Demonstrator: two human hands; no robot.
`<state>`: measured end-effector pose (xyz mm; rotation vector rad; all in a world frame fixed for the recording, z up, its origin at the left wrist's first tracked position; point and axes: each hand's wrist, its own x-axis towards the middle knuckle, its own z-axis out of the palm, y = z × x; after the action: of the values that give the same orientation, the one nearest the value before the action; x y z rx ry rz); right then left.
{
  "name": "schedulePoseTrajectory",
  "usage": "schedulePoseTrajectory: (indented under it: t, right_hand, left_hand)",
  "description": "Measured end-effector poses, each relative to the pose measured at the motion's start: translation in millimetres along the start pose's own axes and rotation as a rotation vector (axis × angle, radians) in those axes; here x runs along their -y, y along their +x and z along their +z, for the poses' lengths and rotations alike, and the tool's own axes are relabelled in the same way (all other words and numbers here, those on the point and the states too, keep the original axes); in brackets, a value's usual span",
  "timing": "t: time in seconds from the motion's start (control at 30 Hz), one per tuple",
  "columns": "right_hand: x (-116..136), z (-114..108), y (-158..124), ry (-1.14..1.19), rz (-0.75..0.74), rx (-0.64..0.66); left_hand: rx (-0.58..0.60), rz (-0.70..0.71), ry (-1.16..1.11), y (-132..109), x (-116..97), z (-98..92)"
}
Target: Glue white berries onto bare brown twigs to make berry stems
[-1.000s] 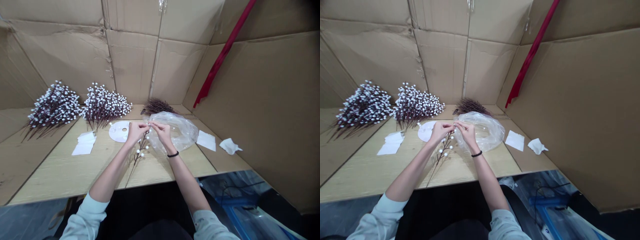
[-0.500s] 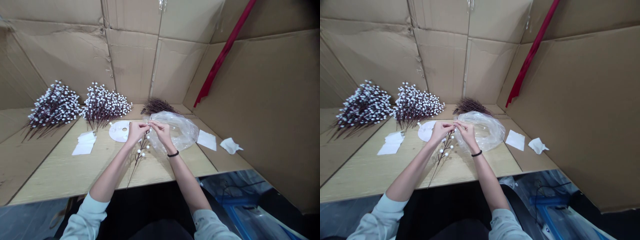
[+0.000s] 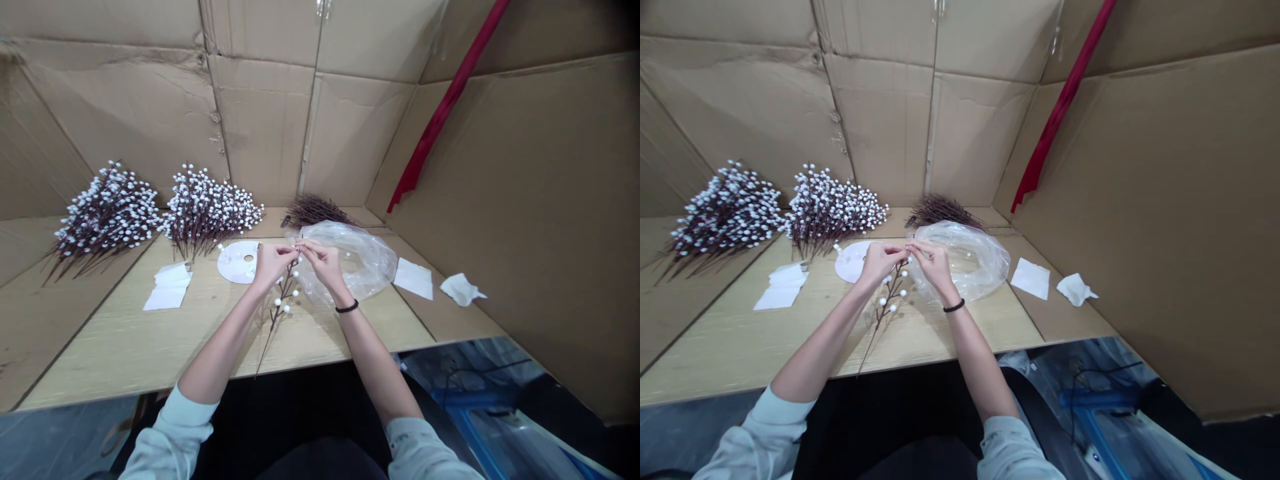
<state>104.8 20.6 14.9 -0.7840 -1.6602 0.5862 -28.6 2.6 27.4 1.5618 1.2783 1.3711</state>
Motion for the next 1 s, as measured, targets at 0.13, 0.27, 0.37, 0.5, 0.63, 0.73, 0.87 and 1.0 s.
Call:
schedulePoseTrajectory:
  t: [0.13, 0.27, 0.37, 0.5, 0.63, 0.73, 0.87, 1.0]
  right_hand:
    - [-1.1, -0.9, -0.4, -0.021, -0.016, 0.015]
    - [-2.1, -1.0, -0.5, -0.036, -0.039, 0.019]
    - [-2.4, -1.1, -0.4, -0.058, -0.043, 0.029]
    - [-3.3, -1.8, -0.3, -0.057, -0.031, 0.022]
    - [-3.1, -3.8, -0.2, 0.008, 0.006, -0.011]
    - [0.1, -5.8, 0.0, 0.052, 0.040, -0.027]
    - [3.9, -6.8, 0.4, 0.043, 0.043, -0.041]
    - [1.5, -5.1, 1.0, 0.033, 0.038, -0.055]
  left_hand:
    - [0.014, 0.007, -0.003, 0.2, 1.0, 0.4]
    - [0.000, 0.004, 0.008, 0.0, 2.2, 1.0]
    - [-0.002, 0.005, 0.009, -0.7, 3.0, 1.5]
    - [-0.001, -0.001, 0.004, -0.6, 3.0, 1.7]
    - [0.046, -0.029, -0.043, -0.1, -1.7, 1.1]
    - [0.074, -0.058, -0.082, 0.0, -5.9, 0.5]
    - [0.101, -0.071, -0.114, 1.8, -4.7, 0.6]
    - [0.108, -0.057, -0.102, 4.2, 0.0, 1.0]
